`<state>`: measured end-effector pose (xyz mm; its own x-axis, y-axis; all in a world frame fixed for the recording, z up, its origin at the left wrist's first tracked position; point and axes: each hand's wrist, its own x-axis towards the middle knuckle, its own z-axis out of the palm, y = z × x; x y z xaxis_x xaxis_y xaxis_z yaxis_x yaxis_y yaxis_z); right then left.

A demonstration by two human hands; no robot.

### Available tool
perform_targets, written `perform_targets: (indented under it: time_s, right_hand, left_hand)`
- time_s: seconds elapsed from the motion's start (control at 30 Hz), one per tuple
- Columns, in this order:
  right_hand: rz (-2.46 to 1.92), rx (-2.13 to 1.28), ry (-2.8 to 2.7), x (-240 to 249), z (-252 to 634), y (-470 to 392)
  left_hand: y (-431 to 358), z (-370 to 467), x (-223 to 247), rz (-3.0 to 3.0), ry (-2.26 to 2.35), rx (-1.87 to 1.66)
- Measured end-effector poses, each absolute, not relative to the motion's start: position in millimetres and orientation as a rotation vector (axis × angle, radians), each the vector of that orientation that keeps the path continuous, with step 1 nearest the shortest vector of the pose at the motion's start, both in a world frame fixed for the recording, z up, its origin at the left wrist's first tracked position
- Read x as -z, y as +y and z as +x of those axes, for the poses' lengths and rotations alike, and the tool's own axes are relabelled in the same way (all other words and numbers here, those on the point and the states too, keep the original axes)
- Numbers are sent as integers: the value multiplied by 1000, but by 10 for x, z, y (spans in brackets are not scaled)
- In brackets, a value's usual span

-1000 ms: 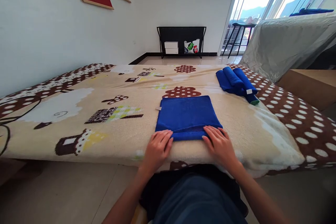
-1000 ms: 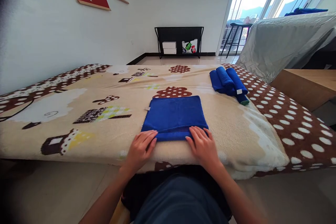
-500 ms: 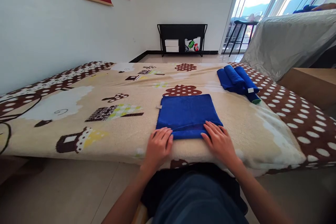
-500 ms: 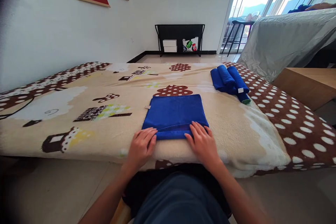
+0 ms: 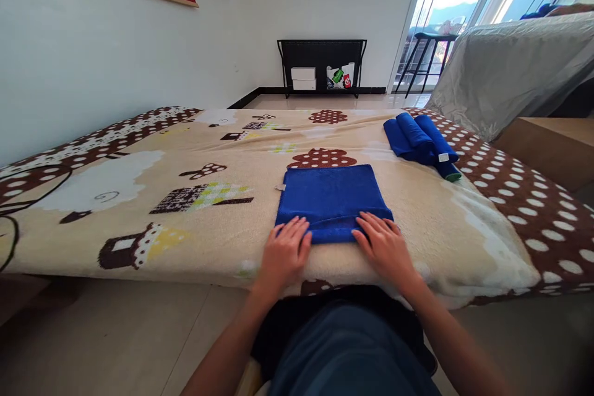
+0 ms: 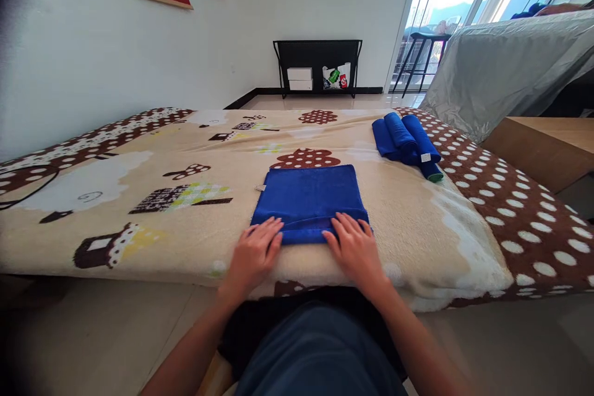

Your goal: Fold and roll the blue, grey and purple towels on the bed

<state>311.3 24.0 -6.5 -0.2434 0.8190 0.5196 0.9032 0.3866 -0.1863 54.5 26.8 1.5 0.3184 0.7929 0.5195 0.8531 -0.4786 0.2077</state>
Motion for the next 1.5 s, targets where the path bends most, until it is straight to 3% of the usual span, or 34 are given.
perform_targets:
  time_s: [0.2, 0.37, 0.57, 0.67, 0.87, 1.1, 1.27, 1.5]
  right_hand:
    - [-1571, 333, -2008, 81, 3279, 216]
    - [-1269, 107, -2283, -21, 2840, 230]
    - [-1603, 258, -2044, 33, 3197, 317]
    - [-1530, 272, -2080, 13, 3182, 317]
    - [-1284, 13, -2294, -78, 2800, 373]
    - [-1631, 39, -2067, -95, 3457, 678]
    - [-1578, 78, -2109, -85, 3814, 1088]
    - [-1537, -26, -2206, -31, 3939, 1274]
  left_hand:
    - [209, 379, -70, -2180, -1681, 847]
    - [315, 836, -122, -2701, -1322, 826]
    - [356, 479, -50, -2370, -1716, 700]
    - [351, 445, -92, -2248, -1769, 661]
    - [479, 758, -192, -2771, -1357, 613]
    - [682, 225, -165, -2476, -1784, 674]
    - [1053, 6, -239, -2503, -1671, 838]
    - [1354, -22, -206, -2573, -1857, 903]
